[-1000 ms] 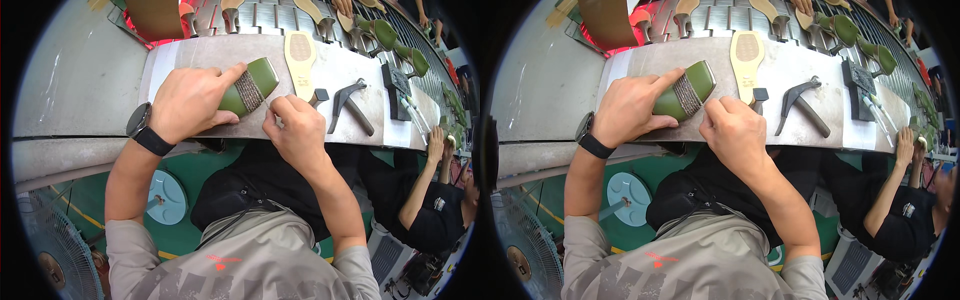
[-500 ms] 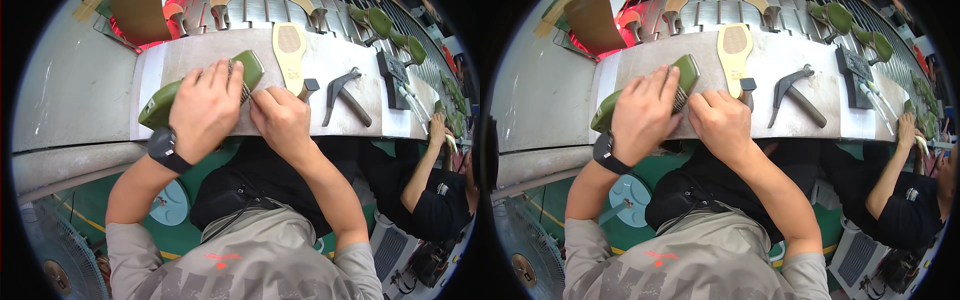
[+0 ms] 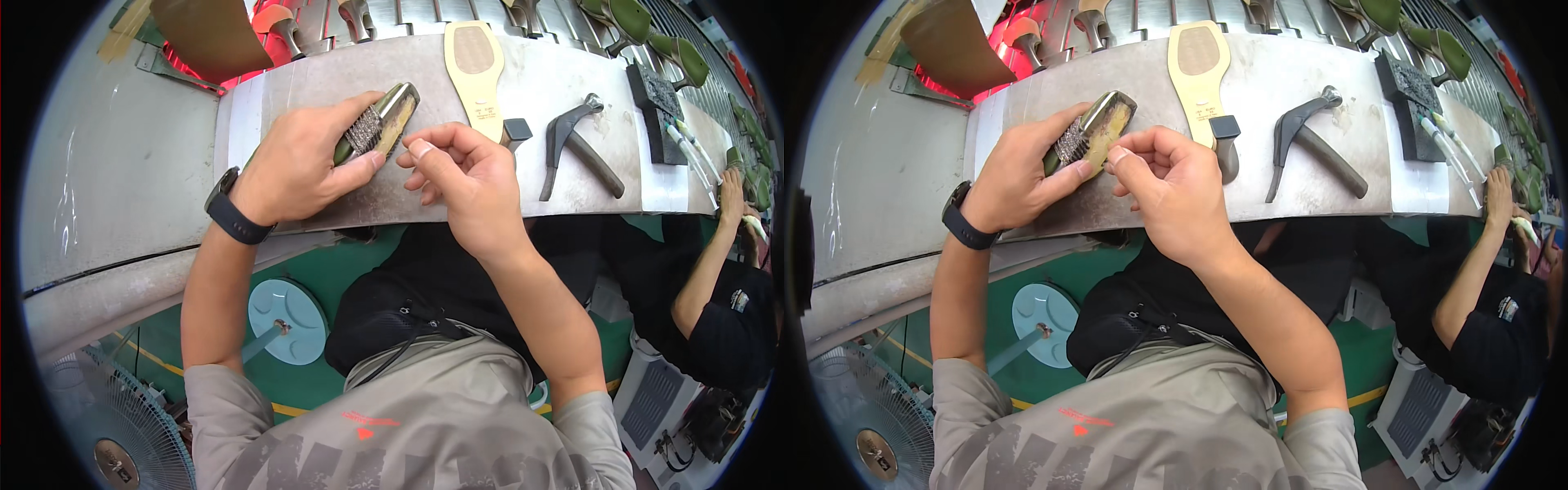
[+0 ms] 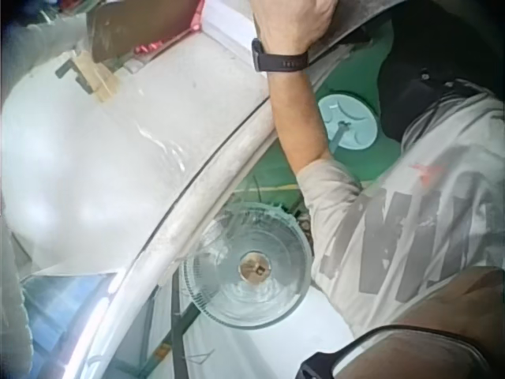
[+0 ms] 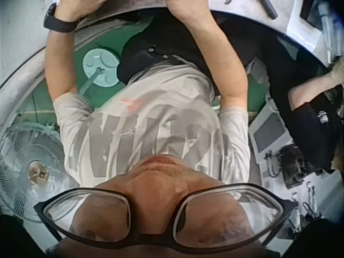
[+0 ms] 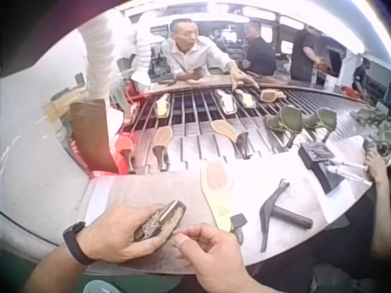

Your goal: The person attaches soles to high-heeled shoes on lasts by pressing each sole into place by hand, tapping along the edges with a hammer, and applying adhesive along the seams with a syringe.

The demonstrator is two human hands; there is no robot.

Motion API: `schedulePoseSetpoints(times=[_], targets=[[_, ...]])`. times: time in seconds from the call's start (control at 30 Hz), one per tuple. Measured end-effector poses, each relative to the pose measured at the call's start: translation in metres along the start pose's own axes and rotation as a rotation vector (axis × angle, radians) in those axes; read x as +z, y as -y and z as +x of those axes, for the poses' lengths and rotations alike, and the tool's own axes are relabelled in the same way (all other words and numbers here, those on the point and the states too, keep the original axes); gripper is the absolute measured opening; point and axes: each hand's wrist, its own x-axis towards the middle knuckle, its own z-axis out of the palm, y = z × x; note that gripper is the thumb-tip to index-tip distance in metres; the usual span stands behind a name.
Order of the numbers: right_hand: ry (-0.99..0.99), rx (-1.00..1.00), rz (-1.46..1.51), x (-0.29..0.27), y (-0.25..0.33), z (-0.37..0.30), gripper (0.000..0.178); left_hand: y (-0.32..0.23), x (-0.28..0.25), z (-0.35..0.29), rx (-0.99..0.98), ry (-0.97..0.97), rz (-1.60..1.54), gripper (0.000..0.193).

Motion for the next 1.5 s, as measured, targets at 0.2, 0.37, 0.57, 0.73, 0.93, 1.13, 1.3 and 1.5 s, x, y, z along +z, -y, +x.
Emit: schedulePoseSetpoints(times=[0.2, 0.37, 0.57, 0.73, 0.93, 1.13, 1.3, 1.5], targets=[[0.067, 0.049, 0.064, 0.005, 0.005, 0.016, 0.024, 0.004, 0.005, -0.003, 0.071, -0.132, -0.025, 0.064], [0.089, 0.088, 0.114, 0.007, 0.007, 0.027, 0.021, 0.003, 0.004, -0.005, 0.065, -0.119, -0.031, 0.068], [0.102, 0.103, 0.099, 0.009, 0.002, 0.03, 0.016, 0.003, 0.005, -0.005, 0.074, -0.146, -0.029, 0.068], [0.12, 0.113, 0.21, 0.011, 0.003, 0.03, 0.012, 0.004, 0.005, -0.004, 0.092, -0.153, -0.014, 0.068], [0.103, 0.123, 0.14, 0.014, 0.0, 0.031, 0.013, 0.004, 0.005, -0.004, 0.084, -0.148, -0.004, 0.069], [0.108, 0.12, 0.167, 0.012, -0.004, 0.032, 0.014, 0.001, 0.005, -0.003, 0.091, -0.156, -0.013, 0.072], [0.121, 0.12, 0.17, 0.009, -0.004, 0.034, 0.015, 0.0, 0.005, -0.002, 0.079, -0.143, -0.013, 0.074], [0.13, 0.121, 0.159, 0.01, -0.003, 0.035, 0.015, 0.004, 0.008, -0.001, 0.182, -0.218, 0.013, 0.071]])
